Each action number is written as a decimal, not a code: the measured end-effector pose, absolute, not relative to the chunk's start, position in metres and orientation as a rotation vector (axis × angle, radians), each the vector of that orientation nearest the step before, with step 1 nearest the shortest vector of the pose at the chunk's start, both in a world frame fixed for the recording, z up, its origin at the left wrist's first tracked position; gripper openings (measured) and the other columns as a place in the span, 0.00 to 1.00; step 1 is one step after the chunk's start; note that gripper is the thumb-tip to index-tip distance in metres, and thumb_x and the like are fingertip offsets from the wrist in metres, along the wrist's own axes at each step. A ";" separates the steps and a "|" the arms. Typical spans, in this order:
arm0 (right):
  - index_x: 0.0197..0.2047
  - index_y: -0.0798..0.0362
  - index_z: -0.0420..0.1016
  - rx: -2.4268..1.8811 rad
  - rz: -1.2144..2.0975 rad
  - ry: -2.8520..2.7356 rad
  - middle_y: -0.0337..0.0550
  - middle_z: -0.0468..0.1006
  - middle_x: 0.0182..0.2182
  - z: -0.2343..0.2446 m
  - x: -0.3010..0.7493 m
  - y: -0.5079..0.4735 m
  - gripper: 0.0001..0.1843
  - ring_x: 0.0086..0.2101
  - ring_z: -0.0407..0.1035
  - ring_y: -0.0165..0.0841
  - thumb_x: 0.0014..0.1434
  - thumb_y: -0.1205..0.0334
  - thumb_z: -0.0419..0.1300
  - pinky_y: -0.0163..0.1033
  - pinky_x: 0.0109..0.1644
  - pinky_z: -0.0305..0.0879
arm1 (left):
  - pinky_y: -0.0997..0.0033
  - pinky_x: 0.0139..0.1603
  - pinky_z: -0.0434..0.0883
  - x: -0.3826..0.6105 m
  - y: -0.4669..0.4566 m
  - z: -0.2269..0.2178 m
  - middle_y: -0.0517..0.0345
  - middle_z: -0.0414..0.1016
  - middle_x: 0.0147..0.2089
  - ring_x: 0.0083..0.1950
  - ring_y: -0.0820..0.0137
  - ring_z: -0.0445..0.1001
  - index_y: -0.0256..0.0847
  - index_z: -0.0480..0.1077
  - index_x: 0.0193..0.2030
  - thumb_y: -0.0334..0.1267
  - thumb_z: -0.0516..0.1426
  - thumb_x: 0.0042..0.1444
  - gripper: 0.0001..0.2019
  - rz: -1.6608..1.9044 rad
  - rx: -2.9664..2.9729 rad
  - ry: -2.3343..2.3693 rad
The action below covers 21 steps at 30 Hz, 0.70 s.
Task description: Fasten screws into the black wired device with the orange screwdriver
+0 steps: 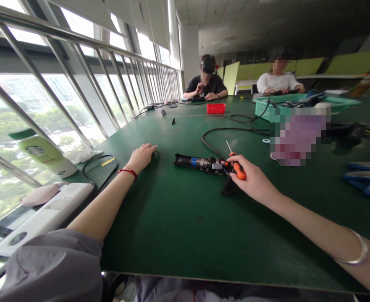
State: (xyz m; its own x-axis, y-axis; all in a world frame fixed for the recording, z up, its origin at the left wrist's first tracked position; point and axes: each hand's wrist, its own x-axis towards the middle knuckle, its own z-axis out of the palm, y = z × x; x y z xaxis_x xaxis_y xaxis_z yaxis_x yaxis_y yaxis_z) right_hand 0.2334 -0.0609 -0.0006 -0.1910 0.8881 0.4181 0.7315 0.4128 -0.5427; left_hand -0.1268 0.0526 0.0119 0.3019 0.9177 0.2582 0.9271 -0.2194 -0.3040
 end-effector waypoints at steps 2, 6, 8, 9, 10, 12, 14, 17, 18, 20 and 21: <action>0.48 0.50 0.65 -1.365 0.279 -1.984 0.46 0.73 0.43 -0.001 0.233 -0.061 0.18 0.38 0.71 0.35 0.53 0.65 0.55 0.40 0.44 0.66 | 0.68 0.43 0.70 -0.125 0.051 0.014 0.48 0.69 0.49 0.50 0.62 0.69 0.42 0.64 0.59 0.26 0.42 0.58 0.24 0.006 -2.180 -1.636; 0.48 0.50 0.65 -1.360 0.263 -1.990 0.46 0.73 0.43 0.000 0.233 -0.062 0.17 0.38 0.71 0.35 0.53 0.65 0.55 0.41 0.44 0.66 | 0.68 0.42 0.70 -0.126 0.050 0.018 0.47 0.70 0.48 0.49 0.62 0.70 0.42 0.70 0.51 0.28 0.43 0.58 0.20 0.070 -2.145 -1.674; 0.48 0.51 0.65 -1.368 0.273 -1.990 0.46 0.73 0.43 0.001 0.233 -0.062 0.17 0.39 0.71 0.36 0.53 0.65 0.55 0.42 0.45 0.66 | 0.69 0.41 0.70 -0.128 0.050 0.020 0.47 0.70 0.47 0.48 0.62 0.71 0.41 0.72 0.48 0.29 0.43 0.58 0.19 0.078 -2.125 -1.713; 0.48 0.51 0.65 -1.372 0.282 -1.990 0.46 0.73 0.43 0.001 0.233 -0.062 0.17 0.39 0.71 0.36 0.53 0.65 0.55 0.42 0.45 0.66 | 0.69 0.41 0.70 -0.128 0.050 0.021 0.47 0.71 0.47 0.47 0.62 0.71 0.40 0.73 0.47 0.29 0.43 0.59 0.19 0.079 -2.121 -1.726; 0.48 0.51 0.65 -1.374 0.291 -1.991 0.46 0.73 0.43 0.001 0.233 -0.062 0.17 0.39 0.71 0.35 0.53 0.65 0.55 0.41 0.45 0.66 | 0.69 0.41 0.70 -0.129 0.049 0.022 0.47 0.71 0.47 0.47 0.62 0.71 0.40 0.73 0.46 0.30 0.44 0.59 0.18 0.080 -2.120 -1.734; 0.48 0.51 0.65 -1.370 0.299 -1.995 0.46 0.73 0.43 0.002 0.233 -0.062 0.17 0.38 0.71 0.35 0.53 0.65 0.55 0.41 0.45 0.66 | 0.69 0.41 0.70 -0.130 0.048 0.023 0.47 0.71 0.47 0.46 0.62 0.72 0.40 0.74 0.45 0.31 0.44 0.59 0.18 0.081 -2.124 -1.733; 0.48 0.51 0.65 -1.362 0.293 -2.005 0.47 0.73 0.43 0.002 0.233 -0.062 0.17 0.38 0.71 0.36 0.53 0.65 0.55 0.42 0.44 0.66 | 0.69 0.40 0.70 -0.129 0.048 0.023 0.47 0.71 0.47 0.46 0.62 0.72 0.39 0.74 0.45 0.31 0.44 0.59 0.18 0.090 -2.122 -1.723; 0.48 0.50 0.64 -1.350 0.268 -2.013 0.46 0.73 0.43 0.002 0.234 -0.063 0.17 0.38 0.71 0.36 0.53 0.65 0.54 0.41 0.43 0.67 | 0.68 0.39 0.70 -0.128 0.047 0.023 0.46 0.71 0.47 0.46 0.61 0.72 0.38 0.73 0.44 0.31 0.43 0.59 0.18 0.114 -2.114 -1.709; 0.47 0.50 0.64 -1.345 0.264 -2.015 0.46 0.73 0.43 0.002 0.234 -0.063 0.17 0.38 0.71 0.35 0.53 0.65 0.54 0.41 0.43 0.67 | 0.68 0.39 0.70 -0.127 0.046 0.023 0.46 0.71 0.47 0.46 0.61 0.72 0.38 0.73 0.44 0.31 0.43 0.59 0.18 0.122 -2.113 -1.705; 0.48 0.50 0.64 -1.339 0.263 -2.017 0.46 0.73 0.43 0.001 0.234 -0.063 0.17 0.37 0.71 0.35 0.53 0.65 0.54 0.41 0.43 0.67 | 0.69 0.39 0.70 -0.126 0.046 0.022 0.46 0.71 0.47 0.46 0.61 0.72 0.38 0.73 0.44 0.32 0.43 0.60 0.18 0.130 -2.109 -1.701; 0.48 0.50 0.64 -1.339 0.265 -2.019 0.46 0.73 0.43 0.001 0.234 -0.063 0.17 0.37 0.71 0.35 0.53 0.65 0.54 0.41 0.43 0.67 | 0.69 0.39 0.70 -0.126 0.047 0.022 0.46 0.71 0.47 0.46 0.61 0.72 0.38 0.73 0.43 0.32 0.43 0.60 0.18 0.128 -2.107 -1.701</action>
